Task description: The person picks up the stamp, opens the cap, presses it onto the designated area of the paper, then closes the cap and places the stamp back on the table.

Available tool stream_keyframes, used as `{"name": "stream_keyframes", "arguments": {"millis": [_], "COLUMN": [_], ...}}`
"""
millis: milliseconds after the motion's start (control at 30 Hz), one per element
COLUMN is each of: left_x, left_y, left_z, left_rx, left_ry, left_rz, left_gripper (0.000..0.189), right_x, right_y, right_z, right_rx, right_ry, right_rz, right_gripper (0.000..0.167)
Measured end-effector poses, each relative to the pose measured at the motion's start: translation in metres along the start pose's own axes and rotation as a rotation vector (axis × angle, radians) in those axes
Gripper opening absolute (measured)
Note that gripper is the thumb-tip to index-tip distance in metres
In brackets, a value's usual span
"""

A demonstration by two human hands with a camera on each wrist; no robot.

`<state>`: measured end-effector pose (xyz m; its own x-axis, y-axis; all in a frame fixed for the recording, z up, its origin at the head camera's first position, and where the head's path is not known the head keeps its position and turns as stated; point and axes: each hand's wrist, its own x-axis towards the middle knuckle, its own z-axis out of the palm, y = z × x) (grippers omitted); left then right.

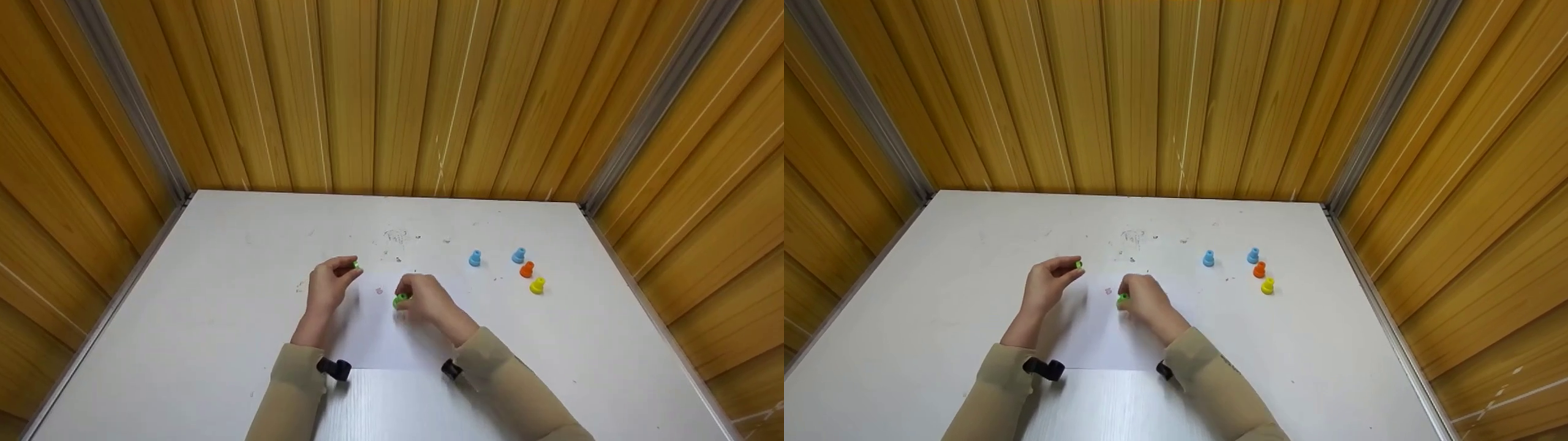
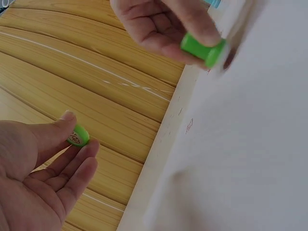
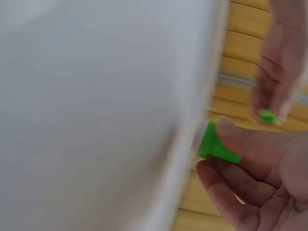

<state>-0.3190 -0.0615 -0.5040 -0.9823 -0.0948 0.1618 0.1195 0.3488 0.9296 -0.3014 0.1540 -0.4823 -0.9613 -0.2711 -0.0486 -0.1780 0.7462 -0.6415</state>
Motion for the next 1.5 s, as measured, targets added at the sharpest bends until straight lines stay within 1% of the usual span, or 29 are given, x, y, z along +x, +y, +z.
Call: {"name": "stream_keyframes", "arguments": {"millis": [67,133,200,267,367,433,500,600,767,833,900,1033,1233,1367,1500], "left_x": [-0.001,-0.002,-0.004,-0.005,-0.008,-0.010,-0.012,-0.014,-0.019,-0.020,-0.021,-0.022,-0.023,-0.025,-0.026], "left_y": [0.004,0.009,0.014,0.019,0.023,0.025,0.026,0.026,0.024,0.023,0.023,0.023,0.023,0.022,0.020], "left_z": [0.003,0.006,0.009,0.013,0.019,0.024,0.028,0.034,0.042,0.044,0.045,0.044,0.044,0.046,0.048], "left_rx": [-0.010,-0.031,-0.059,-0.082,-0.101,-0.108,-0.125,-0.167,-0.240,-0.248,-0.254,-0.258,-0.234,-0.223,-0.222], "left_ry": [-0.016,-0.032,-0.046,-0.069,-0.119,-0.157,-0.187,-0.216,-0.268,-0.283,-0.291,-0.289,-0.284,-0.265,-0.246], "left_rz": [0.005,0.013,0.027,0.036,0.040,0.043,0.048,0.065,0.076,0.085,0.081,0.079,0.088,0.099,0.115], "left_gripper": [0.030,0.030,0.030,0.029,0.029,0.029,0.030,0.033,0.033,0.031,0.029,0.030,0.028,0.026,0.024], "right_x": [-0.006,-0.013,-0.017,-0.019,-0.019,-0.017,-0.016,-0.014,-0.014,-0.015,-0.015,-0.014,-0.013,-0.013,-0.014], "right_y": [-0.003,-0.003,0.001,0.009,0.019,0.024,0.027,0.028,0.027,0.027,0.026,0.027,0.028,0.027,0.026], "right_z": [-0.016,-0.030,-0.039,-0.040,-0.035,-0.029,-0.023,-0.016,-0.006,-0.004,-0.002,-0.001,0.002,0.005,0.007], "right_rx": [0.136,0.297,0.464,0.622,0.825,0.917,0.977,1.010,1.017,1.023,1.022,1.002,0.938,0.920,0.906], "right_ry": [0.101,0.208,0.272,0.291,0.282,0.282,0.279,0.272,0.260,0.254,0.251,0.252,0.249,0.263,0.274], "right_rz": [0.011,-0.004,-0.026,-0.042,-0.011,0.019,0.043,0.062,0.079,0.077,0.072,0.070,0.056,0.044,0.052], "right_gripper": [0.015,0.017,0.019,0.022,0.023,0.023,0.023,0.024,0.025,0.026,0.026,0.026,0.026,0.026,0.026]}}
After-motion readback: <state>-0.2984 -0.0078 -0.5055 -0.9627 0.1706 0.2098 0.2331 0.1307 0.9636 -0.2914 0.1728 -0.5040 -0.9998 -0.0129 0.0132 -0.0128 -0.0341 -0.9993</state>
